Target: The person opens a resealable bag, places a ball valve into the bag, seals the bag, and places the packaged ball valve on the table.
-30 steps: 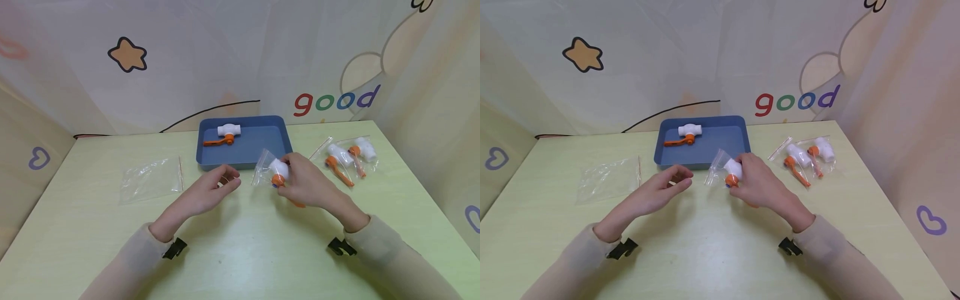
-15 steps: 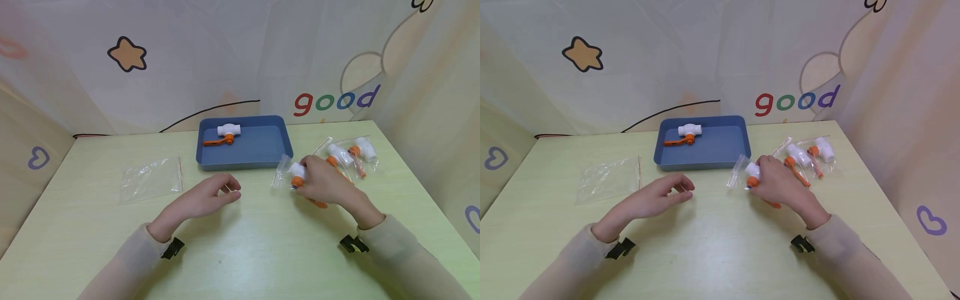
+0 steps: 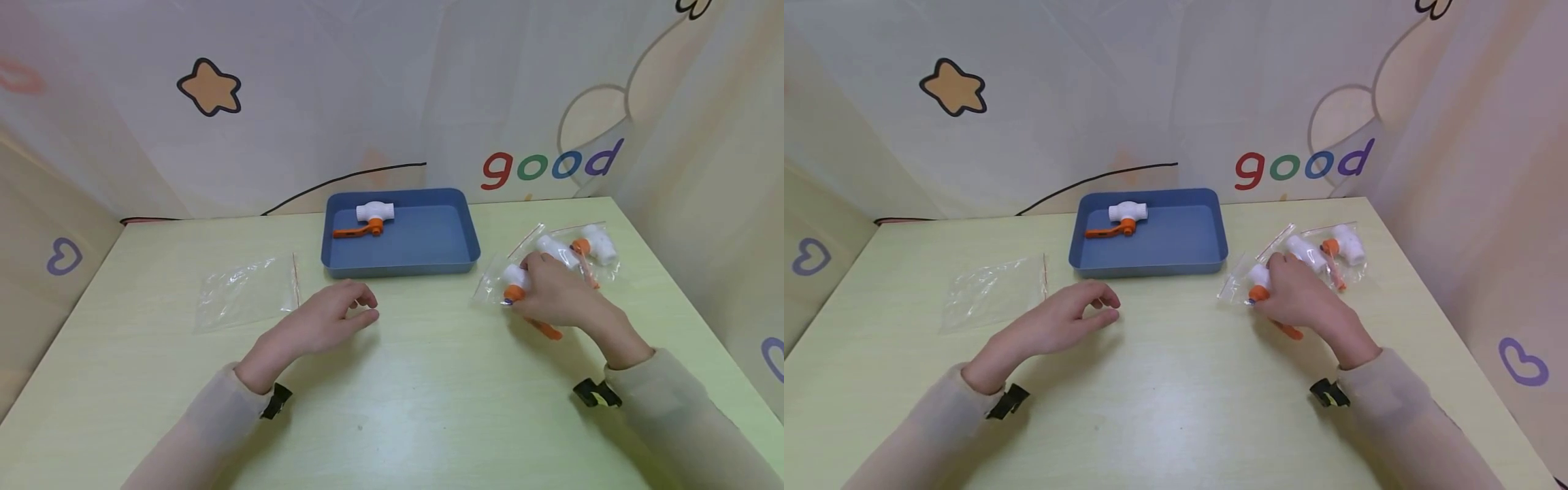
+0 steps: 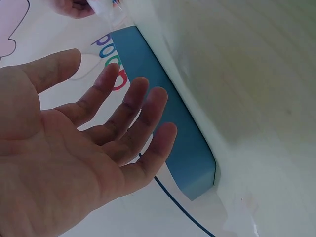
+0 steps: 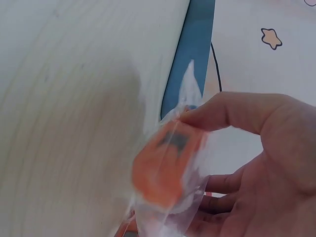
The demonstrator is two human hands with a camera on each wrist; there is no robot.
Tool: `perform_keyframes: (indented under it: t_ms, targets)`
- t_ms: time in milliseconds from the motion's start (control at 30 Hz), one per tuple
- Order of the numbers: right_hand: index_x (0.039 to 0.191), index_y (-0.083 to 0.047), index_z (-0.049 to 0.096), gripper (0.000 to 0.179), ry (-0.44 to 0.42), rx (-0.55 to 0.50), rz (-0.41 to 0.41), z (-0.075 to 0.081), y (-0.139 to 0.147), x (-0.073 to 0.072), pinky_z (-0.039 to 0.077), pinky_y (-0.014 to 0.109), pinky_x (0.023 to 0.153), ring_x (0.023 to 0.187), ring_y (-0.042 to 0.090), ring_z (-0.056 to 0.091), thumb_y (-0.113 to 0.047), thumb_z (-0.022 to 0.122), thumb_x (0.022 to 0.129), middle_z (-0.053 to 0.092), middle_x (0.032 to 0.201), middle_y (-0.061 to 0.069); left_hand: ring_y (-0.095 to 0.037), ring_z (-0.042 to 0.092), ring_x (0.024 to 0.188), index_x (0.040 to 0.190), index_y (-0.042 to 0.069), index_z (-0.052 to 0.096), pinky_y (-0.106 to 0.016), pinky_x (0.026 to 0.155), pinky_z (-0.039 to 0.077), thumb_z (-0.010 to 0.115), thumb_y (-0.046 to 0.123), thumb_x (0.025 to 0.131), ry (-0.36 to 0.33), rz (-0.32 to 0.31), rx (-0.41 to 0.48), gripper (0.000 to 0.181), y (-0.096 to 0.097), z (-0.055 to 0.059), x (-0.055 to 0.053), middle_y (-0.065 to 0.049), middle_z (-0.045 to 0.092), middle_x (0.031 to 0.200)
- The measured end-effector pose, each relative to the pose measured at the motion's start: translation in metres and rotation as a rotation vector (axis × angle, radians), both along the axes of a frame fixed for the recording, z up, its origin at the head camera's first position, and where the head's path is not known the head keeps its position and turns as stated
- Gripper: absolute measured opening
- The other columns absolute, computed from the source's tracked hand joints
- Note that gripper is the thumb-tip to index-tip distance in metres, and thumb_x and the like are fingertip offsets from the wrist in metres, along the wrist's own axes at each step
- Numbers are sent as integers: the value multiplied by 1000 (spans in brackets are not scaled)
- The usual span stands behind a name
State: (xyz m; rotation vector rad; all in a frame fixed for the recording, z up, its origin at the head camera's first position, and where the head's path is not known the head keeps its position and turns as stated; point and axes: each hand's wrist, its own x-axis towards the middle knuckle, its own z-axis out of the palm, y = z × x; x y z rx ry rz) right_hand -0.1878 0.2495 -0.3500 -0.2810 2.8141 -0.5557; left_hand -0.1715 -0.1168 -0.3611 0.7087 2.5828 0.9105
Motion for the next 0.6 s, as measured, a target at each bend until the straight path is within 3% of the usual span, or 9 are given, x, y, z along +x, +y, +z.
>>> perform_keyframes:
  t_ms: [467, 600]
  targets:
    - [128, 13, 51, 60, 69, 97, 36, -7, 17, -6, 45, 61, 92, 102, 45, 51, -12, 81, 83, 55, 116, 29, -29, 59, 112, 117, 7, 67, -44, 96, 50, 62, 24, 104, 38, -15, -61, 23, -5, -2, -2, -9, 63, 120]
    - [133, 12, 53, 62, 95, 121, 30, -7, 17, -9, 41, 66, 98, 114, 51, 45, -14, 81, 84, 51, 127, 34, -29, 59, 113, 118, 6, 67, -44, 96, 50, 63, 24, 104, 33, -15, -65, 24, -5, -3, -2, -10, 63, 121]
